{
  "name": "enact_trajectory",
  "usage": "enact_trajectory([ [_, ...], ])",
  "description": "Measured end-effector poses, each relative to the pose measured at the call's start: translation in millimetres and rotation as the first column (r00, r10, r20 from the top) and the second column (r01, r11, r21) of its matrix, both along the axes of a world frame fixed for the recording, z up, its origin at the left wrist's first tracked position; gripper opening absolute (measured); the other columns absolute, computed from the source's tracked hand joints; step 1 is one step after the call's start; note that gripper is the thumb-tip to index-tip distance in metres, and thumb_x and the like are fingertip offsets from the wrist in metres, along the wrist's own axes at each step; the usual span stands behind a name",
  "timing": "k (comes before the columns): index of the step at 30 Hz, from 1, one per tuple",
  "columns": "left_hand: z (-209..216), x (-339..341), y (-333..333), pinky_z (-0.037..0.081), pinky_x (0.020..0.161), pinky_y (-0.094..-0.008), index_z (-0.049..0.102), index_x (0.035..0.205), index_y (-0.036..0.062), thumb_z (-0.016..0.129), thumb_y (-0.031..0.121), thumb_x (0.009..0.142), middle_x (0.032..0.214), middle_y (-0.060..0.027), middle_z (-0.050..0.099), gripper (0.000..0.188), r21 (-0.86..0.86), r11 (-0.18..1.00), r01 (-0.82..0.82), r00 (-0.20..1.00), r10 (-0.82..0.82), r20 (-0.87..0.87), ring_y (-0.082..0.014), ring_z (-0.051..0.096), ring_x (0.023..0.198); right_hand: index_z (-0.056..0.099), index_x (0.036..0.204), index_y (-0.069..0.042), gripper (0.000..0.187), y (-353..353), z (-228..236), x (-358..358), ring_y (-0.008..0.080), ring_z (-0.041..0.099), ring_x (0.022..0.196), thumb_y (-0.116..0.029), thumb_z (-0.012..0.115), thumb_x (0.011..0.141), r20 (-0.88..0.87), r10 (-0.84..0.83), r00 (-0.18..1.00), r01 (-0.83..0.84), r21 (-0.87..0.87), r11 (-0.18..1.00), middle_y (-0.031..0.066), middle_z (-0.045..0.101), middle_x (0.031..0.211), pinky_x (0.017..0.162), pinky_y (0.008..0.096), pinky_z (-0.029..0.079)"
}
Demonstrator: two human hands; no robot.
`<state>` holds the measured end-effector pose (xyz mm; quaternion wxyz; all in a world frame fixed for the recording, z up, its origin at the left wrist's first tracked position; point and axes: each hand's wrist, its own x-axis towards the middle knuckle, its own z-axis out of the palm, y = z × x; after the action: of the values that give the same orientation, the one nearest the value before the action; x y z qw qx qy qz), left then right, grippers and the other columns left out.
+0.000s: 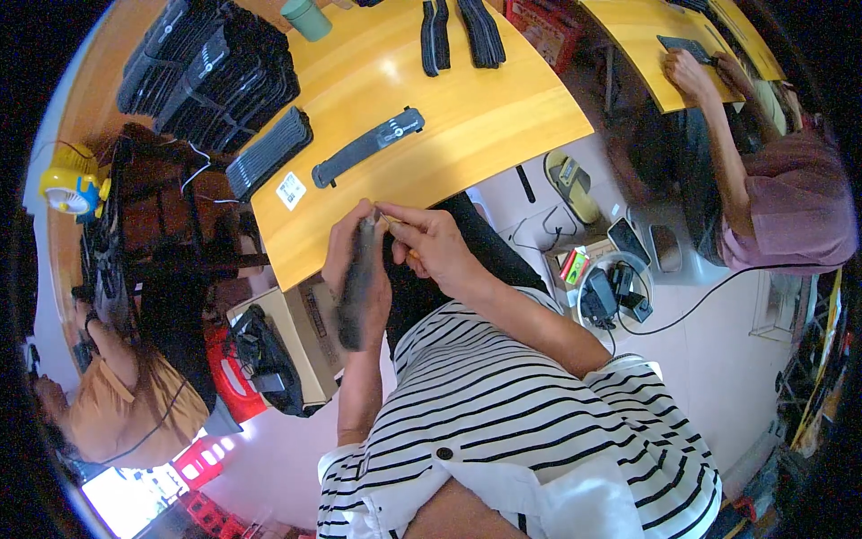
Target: Assembling hardware components and fasteners onto leather straps at a workshop table.
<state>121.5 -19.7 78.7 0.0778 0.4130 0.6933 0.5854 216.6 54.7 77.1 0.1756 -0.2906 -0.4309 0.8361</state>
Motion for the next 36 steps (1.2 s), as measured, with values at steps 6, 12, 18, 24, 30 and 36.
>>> enact_trajectory([
  [6,-5.7,-4.0,1.5,0.047,0.078,-0.0317,0.056,0.101,-0.0012,0.055,-0.012,0.071,0.101,-0.0160,0.058,0.032,-0.116,0.991,0.065,0.925,-0.103,-0.366,-0.0301,0.059,0.090,0.055,0.118,-0.007,0.029,-5.6,13.9,-6.2,0.0041,0.039,0.041,-0.013,0.050,0.090,0.033,-0.176,0.984,0.169,-0.498,0.851,-0.0002,0.053,0.061,0.035,0.0181,0.029],
  [12,15.6,-3.6,4.3,0.045,0.078,-0.0247,0.057,0.100,-0.0026,0.058,-0.010,0.076,0.096,-0.0122,0.059,0.025,-0.105,0.990,0.092,0.996,-0.092,0.005,-0.0205,0.059,0.085,0.055,0.118,-0.006,0.030,-1.4,-9.8,2.3,0.0033,0.038,0.039,-0.012,0.051,0.089,-0.017,-0.124,0.992,0.122,-0.090,0.988,0.0015,0.054,0.060,0.034,0.0182,0.028],
  [18,23.3,-12.9,1.3,0.047,0.079,-0.0240,0.057,0.100,-0.0035,0.054,-0.001,0.084,0.097,-0.0075,0.060,0.016,0.061,0.989,0.135,0.810,-0.145,0.569,-0.0131,0.058,0.088,0.056,0.116,-0.006,0.029,6.5,1.7,5.7,0.0020,0.039,0.040,-0.011,0.051,0.088,0.030,-0.077,0.997,0.074,0.084,0.994,-0.0003,0.053,0.057,0.035,0.0172,0.028],
  [24,19.8,-22.2,-4.0,0.052,0.079,-0.0275,0.057,0.103,-0.0015,0.055,0.003,0.085,0.097,-0.0103,0.062,0.019,0.123,0.984,0.125,0.651,-0.175,0.738,-0.0155,0.061,0.088,0.057,0.116,-0.007,0.029,10.3,9.1,6.6,0.0028,0.039,0.042,-0.011,0.052,0.087,0.117,-0.036,0.992,-0.003,0.317,0.949,-0.0006,0.053,0.056,0.039,0.0185,0.030],
  [30,20.4,-21.0,-7.3,0.051,0.079,-0.0275,0.056,0.104,-0.0018,0.056,0.004,0.085,0.097,-0.0109,0.061,0.020,0.125,0.981,0.145,0.557,-0.186,0.810,-0.0158,0.060,0.089,0.058,0.114,-0.006,0.029,9.6,10.7,10.2,0.0028,0.040,0.044,-0.010,0.054,0.086,0.130,-0.031,0.991,-0.018,0.357,0.934,-0.0009,0.053,0.056,0.040,0.0197,0.031],
  [36,13.0,-7.6,-5.2,0.043,0.080,-0.0216,0.055,0.104,-0.0025,0.057,0.001,0.084,0.096,-0.0069,0.059,0.021,-0.026,0.990,0.137,0.934,-0.120,0.336,-0.0123,0.057,0.088,0.061,0.111,-0.007,0.027,4.1,3.2,6.0,0.0030,0.042,0.046,-0.009,0.054,0.085,0.107,-0.114,0.988,0.083,0.261,0.962,-0.0005,0.053,0.056,0.041,0.0194,0.032],
])
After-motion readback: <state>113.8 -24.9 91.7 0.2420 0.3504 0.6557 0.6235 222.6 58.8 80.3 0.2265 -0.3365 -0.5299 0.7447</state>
